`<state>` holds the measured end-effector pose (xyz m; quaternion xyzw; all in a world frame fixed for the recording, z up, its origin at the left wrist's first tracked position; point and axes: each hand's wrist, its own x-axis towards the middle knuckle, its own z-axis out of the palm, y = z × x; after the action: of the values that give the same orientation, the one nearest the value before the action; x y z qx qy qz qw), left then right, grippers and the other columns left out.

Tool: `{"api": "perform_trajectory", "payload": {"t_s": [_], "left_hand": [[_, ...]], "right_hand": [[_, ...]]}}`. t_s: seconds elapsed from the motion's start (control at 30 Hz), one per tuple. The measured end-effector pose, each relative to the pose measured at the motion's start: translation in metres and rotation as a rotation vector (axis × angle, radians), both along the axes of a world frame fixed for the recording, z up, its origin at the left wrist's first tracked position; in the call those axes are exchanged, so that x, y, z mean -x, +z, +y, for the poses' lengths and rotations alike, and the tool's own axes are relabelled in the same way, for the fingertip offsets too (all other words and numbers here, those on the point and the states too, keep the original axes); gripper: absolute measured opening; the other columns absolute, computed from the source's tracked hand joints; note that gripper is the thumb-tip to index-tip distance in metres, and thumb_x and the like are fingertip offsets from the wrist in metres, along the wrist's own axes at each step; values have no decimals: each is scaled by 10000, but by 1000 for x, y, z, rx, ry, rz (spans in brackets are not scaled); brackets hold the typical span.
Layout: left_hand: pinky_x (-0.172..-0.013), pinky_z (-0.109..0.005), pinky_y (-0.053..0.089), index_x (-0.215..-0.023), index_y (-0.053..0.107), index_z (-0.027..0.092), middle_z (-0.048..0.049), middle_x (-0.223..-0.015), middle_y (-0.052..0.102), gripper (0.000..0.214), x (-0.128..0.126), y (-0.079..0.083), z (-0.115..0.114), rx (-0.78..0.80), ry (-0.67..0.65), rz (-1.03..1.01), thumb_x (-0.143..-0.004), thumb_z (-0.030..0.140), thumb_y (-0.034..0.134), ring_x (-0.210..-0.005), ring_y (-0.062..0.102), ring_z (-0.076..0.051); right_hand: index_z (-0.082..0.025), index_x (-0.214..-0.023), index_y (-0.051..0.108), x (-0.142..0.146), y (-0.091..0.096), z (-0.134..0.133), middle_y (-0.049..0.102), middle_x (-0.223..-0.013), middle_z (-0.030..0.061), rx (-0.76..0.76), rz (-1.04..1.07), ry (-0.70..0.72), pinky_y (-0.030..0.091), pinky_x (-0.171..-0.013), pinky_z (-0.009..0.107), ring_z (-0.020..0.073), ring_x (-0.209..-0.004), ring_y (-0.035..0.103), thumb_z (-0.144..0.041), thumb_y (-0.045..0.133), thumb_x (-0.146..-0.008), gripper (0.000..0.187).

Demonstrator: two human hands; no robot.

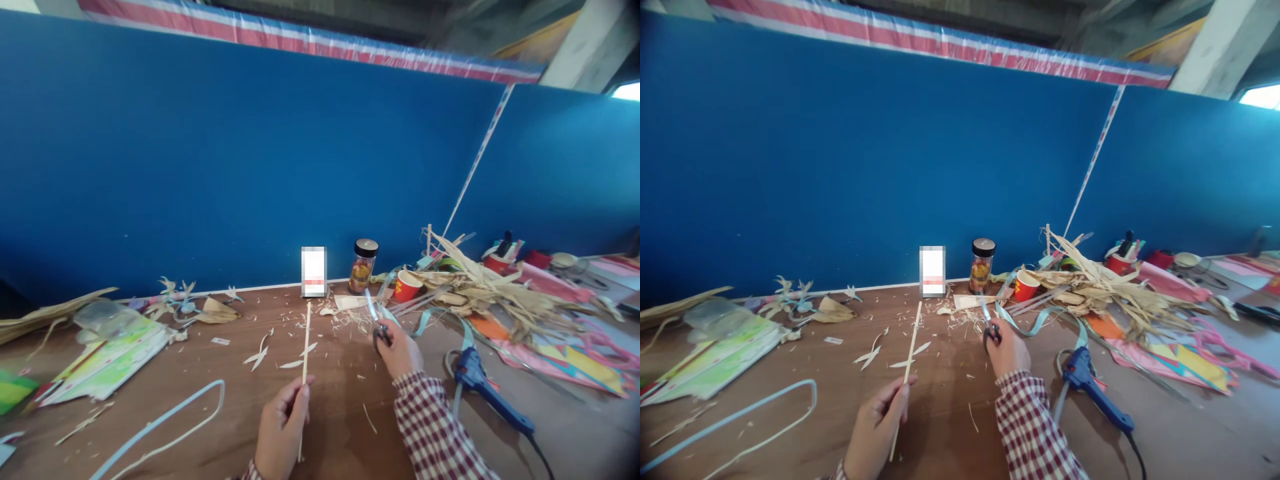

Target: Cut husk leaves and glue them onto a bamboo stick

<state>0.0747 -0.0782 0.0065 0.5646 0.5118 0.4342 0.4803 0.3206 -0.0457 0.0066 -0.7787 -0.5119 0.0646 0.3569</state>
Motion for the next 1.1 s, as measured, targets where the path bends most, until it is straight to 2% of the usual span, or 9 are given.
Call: {"api": "perform_trajectory", "payload": {"t_s": [0.17, 0.33, 0.47, 0.6, 0.77, 0.87, 0.97, 1.03, 1.1], "left_hand": [[-485, -217, 397, -981, 651, 118, 30, -480, 508, 410, -2, -1, 1, -60, 1, 29, -757, 429, 508, -485, 492, -134], [-505, -212, 408, -995, 641, 128, 12, -534, 561, 362, -5, -3, -8, -149, -83, 91, -795, 379, 474, -505, 516, -135], [-524, -214, 426, -999, 639, 129, -12, -587, 606, 343, -5, -3, -11, -179, -116, 94, -813, 352, 456, -537, 541, -145], [-519, -209, 425, -1003, 636, 131, -23, -627, 636, 336, -5, -3, -10, -188, -125, 112, -821, 342, 448, -543, 551, -143], [-524, -210, 429, -963, 642, 130, -42, -664, 655, 315, -6, -4, -12, -185, -154, 113, -821, 331, 447, -565, 564, -149], [-549, -218, 441, -950, 645, 135, -45, -674, 661, 306, -7, -5, -13, -177, -163, 102, -817, 331, 449, -591, 579, -158], [-593, -229, 449, -961, 643, 141, -44, -688, 661, 306, -6, -3, -12, -172, -185, 122, -821, 326, 443, -633, 588, -167], [-623, -234, 446, -941, 652, 155, -44, -699, 662, 290, -6, 1, -11, -189, -201, 150, -824, 315, 440, -666, 592, -174], [-618, -234, 439, -908, 663, 166, -44, -689, 661, 277, -5, 7, -11, -209, -219, 184, -827, 304, 437, -661, 591, -176]], "right_hand": [[-200, -1151, 499, 19, 9, -8, 635, -985, 98, 218, -299, 207, 404, -733, 302, 236, -902, 574, -182, 592, -675, 486], [-214, -1060, 533, 26, 23, -6, 665, -776, 78, 428, -374, 103, 395, -576, 283, 227, -727, 624, -229, 549, -742, 319], [-253, -938, 617, 19, 30, -2, 663, -832, 73, 428, -441, 124, 403, -604, 287, 222, -769, 617, -251, 571, -735, 208], [-199, -831, 675, 14, 27, 5, 616, -999, 129, 421, -466, 132, 411, -702, 327, 268, -907, 575, -214, 633, -676, 162], [-196, -840, 681, 11, 20, 18, 666, -795, 98, 446, -424, 155, 432, -634, 292, 216, -751, 620, -206, 571, -737, 151], [-186, -812, 677, 11, 23, 19, 674, -783, 75, 418, -413, 193, 441, -664, 262, 187, -758, 623, -155, 522, -764, 165], [-176, -974, 635, 20, 37, 8, 668, -864, 88, 345, -414, 163, 453, -702, 278, 186, -794, 618, -138, 420, -824, 264], [-175, -1137, 538, 34, 48, -6, 621, -1026, 106, 212, -432, 149, 449, -767, 312, 193, -891, 590, -179, 336, -874, 333], [-171, -1187, 493, 51, 57, -21, 600, -1063, 101, -97, -487, 340, 434, -834, 330, 199, -975, 549, -180, 377, -859, 348]]}}
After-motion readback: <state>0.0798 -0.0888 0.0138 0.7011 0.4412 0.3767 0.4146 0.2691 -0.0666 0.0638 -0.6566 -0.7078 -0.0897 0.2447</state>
